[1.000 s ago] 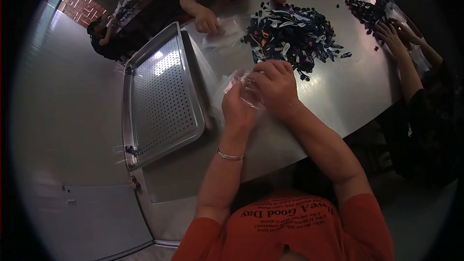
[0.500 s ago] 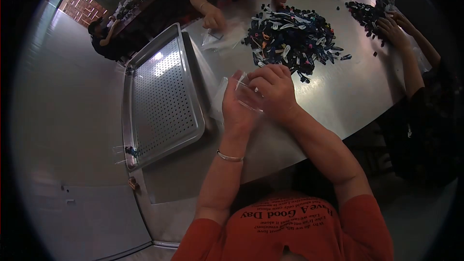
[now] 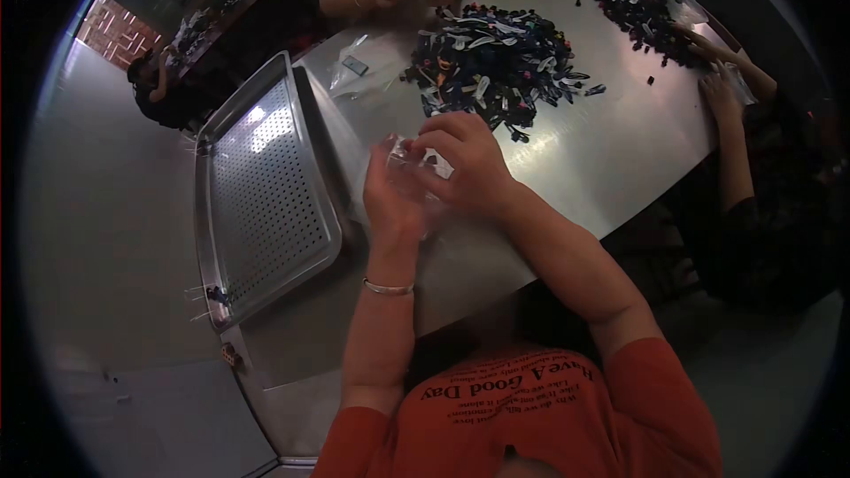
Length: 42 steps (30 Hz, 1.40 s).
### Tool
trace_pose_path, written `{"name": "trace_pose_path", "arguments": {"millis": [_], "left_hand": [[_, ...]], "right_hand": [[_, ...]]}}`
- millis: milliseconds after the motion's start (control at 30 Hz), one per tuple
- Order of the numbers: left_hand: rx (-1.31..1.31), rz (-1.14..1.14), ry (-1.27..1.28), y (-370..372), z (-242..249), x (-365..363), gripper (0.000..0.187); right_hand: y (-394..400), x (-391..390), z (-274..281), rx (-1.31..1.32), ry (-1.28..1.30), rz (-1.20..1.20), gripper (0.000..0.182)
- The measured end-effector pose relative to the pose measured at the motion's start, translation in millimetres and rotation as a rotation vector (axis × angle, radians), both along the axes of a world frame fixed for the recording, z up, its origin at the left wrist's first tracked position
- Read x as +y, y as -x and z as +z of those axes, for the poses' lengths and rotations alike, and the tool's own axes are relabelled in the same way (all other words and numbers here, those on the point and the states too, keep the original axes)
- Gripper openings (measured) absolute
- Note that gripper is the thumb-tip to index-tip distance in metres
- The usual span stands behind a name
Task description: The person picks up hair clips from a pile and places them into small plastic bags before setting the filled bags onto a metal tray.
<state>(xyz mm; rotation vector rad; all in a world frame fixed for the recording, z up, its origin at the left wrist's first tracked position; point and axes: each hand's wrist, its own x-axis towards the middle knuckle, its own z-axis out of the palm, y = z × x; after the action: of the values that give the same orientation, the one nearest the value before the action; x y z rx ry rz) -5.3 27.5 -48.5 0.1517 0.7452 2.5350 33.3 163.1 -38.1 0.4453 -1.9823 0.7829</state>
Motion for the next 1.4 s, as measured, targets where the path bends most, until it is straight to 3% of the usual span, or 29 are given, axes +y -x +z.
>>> {"name": "trace_pose_path", "arguments": {"millis": [67,133,200,300,433,633,767,833,867,933,967,1100,1200,1333,1400], "left_hand": [[-0.099,0.126,0.061,-1.3,3.4,-1.1,0.029],[-0.129,0.109,0.035,5.9,-3.3,-6.3,0.030],[-0.184,0.082,-0.047,12.4,-9.8,-9.4,0.033],[-0.283,0.100,-0.091,15.5,-12.8,-8.6,0.034],[-0.315,0.076,-0.137,13.2,-13.6,-4.4,0.035],[-0.345,0.076,-0.127,12.1,-13.2,-3.2,0.036],[-0.334,0.071,-0.136,9.8,-11.4,-2.5,0.037],[-0.348,0.086,-0.142,10.5,-11.5,-1.4,0.037],[-0.354,0.074,-0.160,11.0,-11.9,-1.3,0.037],[-0.392,0.082,-0.175,10.4,-9.7,-2.1,0.038],[-0.398,0.103,-0.178,9.4,-7.3,-1.7,0.038],[-0.432,0.071,-0.178,8.0,-5.9,1.4,0.040],[-0.461,0.073,-0.119,6.3,-6.0,3.8,0.043],[-0.394,0.000,-0.097,-1.3,-9.2,9.6,0.046],[-0.396,-0.022,-0.087,-3.5,-9.8,11.6,0.049]], "right_hand": [[-7.5,4.6,4.9,-0.126,0.070,0.051,0.035],[-15.2,12.6,18.6,-0.266,0.179,0.184,0.048],[-22.5,24.6,22.5,-0.366,0.236,0.147,0.045],[-31.0,56.2,10.7,-0.348,0.451,-0.033,0.025],[-50.9,95.8,-8.2,-0.621,0.184,-0.382,0.015],[-49.8,90.2,-13.4,-0.687,-0.246,-0.641,0.015],[-49.6,86.8,-4.2,-0.659,-0.133,-0.583,0.016],[-55.9,84.2,0.8,-0.696,0.134,-0.445,0.013],[-59.6,80.8,4.4,-0.702,0.123,-0.427,0.013],[-71.4,65.0,17.8,-0.751,0.498,-0.156,0.011],[-77.0,54.6,25.4,-0.762,0.490,-0.111,0.009],[-82.1,21.9,38.0,-0.576,0.239,0.041,0.004],[-75.2,2.4,39.1,-0.368,-0.148,-0.154,0.007],[-52.6,-11.9,30.0,-0.207,-0.457,-0.275,0.009],[-44.6,-11.4,22.5,-0.174,-0.450,-0.261,0.010]]}}
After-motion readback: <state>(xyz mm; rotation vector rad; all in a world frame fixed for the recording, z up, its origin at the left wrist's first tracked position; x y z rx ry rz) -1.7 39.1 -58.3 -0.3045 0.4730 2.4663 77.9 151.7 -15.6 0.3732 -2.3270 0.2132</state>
